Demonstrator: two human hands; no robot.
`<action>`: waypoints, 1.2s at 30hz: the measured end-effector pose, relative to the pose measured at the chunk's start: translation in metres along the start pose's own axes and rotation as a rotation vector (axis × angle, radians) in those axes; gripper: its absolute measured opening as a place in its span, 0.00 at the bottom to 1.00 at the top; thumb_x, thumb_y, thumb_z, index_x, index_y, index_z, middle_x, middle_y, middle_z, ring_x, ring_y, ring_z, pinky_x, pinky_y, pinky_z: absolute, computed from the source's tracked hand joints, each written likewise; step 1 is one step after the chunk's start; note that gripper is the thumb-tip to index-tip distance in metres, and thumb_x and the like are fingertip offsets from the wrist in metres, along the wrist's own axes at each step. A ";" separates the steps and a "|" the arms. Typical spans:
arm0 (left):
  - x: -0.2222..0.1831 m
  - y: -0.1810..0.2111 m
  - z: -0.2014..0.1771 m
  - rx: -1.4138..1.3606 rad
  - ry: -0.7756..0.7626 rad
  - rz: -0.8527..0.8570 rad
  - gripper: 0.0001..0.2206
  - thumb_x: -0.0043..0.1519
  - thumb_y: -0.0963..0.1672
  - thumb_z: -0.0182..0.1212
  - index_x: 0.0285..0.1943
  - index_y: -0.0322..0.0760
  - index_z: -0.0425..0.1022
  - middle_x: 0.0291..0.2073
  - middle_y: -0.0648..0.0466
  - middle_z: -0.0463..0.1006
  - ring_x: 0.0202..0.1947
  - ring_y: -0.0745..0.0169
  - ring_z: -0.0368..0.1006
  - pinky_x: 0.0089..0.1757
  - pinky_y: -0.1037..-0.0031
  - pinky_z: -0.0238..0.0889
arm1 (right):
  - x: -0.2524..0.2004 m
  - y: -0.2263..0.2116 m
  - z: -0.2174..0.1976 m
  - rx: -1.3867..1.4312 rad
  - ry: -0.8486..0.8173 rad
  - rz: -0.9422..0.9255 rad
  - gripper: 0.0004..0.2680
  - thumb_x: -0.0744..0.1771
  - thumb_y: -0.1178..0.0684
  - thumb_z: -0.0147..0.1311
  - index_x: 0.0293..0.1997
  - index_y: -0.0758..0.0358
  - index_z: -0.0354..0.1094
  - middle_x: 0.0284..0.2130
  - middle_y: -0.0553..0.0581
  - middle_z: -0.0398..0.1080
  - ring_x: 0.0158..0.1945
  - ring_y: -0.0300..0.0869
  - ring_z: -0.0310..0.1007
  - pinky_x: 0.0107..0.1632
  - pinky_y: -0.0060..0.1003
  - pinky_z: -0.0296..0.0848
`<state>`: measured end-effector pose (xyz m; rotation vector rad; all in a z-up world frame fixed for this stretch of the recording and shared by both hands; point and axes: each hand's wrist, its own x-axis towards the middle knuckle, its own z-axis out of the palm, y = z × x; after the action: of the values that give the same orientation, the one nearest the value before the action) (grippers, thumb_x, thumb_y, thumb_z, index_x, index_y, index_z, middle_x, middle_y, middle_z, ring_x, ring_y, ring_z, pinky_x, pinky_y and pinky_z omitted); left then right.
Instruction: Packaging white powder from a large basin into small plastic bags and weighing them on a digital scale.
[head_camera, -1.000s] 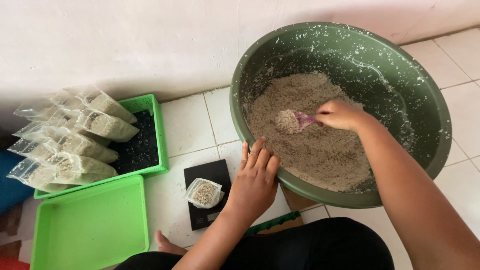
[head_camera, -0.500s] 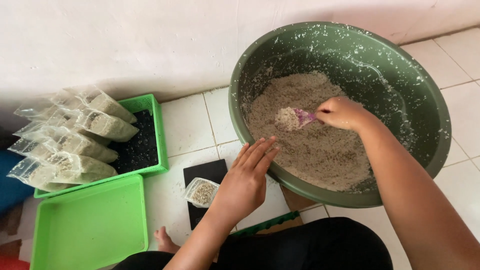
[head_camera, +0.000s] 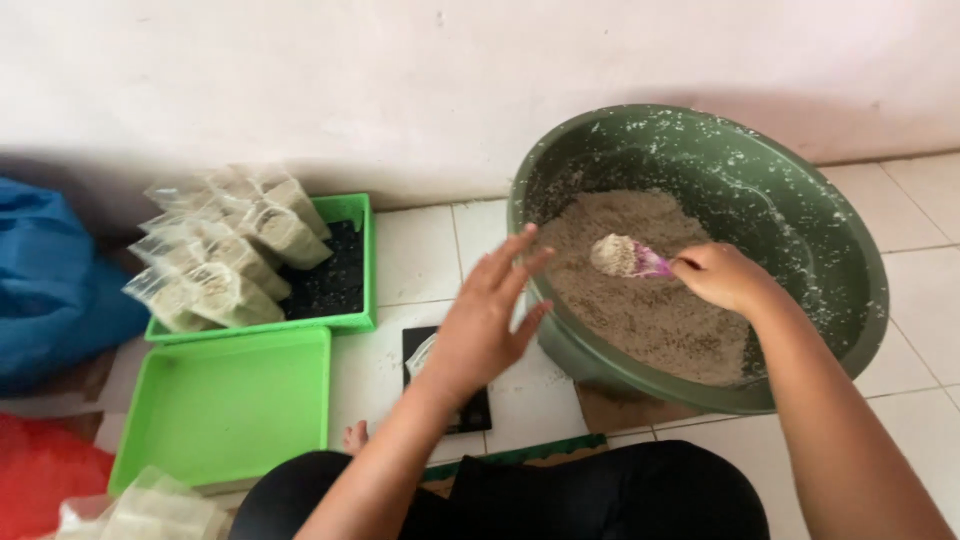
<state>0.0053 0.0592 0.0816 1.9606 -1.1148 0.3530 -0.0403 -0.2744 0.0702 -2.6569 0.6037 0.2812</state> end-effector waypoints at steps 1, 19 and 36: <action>-0.004 -0.016 -0.009 0.009 0.006 -0.009 0.27 0.57 0.40 0.65 0.67 0.40 0.64 0.67 0.40 0.61 0.64 0.30 0.60 0.58 0.42 0.56 | -0.010 -0.013 -0.010 -0.003 -0.005 -0.013 0.17 0.68 0.46 0.44 0.52 0.68 0.75 0.49 0.71 0.74 0.57 0.62 0.69 0.58 0.54 0.67; -0.125 -0.125 0.002 0.019 -0.032 -0.574 0.03 0.54 0.43 0.61 0.35 0.48 0.78 0.46 0.51 0.74 0.43 0.40 0.76 0.43 0.58 0.72 | -0.117 -0.168 0.047 0.102 -0.087 -0.044 0.14 0.68 0.47 0.47 0.51 0.66 0.75 0.35 0.67 0.79 0.44 0.54 0.77 0.50 0.47 0.71; -0.087 -0.141 0.032 0.213 -0.254 -0.566 0.05 0.58 0.43 0.60 0.38 0.44 0.81 0.29 0.52 0.78 0.32 0.50 0.79 0.34 0.64 0.75 | -0.112 -0.164 0.088 0.019 -0.027 0.046 0.15 0.67 0.42 0.47 0.51 0.54 0.76 0.38 0.57 0.80 0.49 0.51 0.76 0.51 0.46 0.74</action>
<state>0.0654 0.1213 -0.0630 2.4572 -0.6391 -0.0894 -0.0747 -0.0602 0.0770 -2.6194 0.6566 0.3226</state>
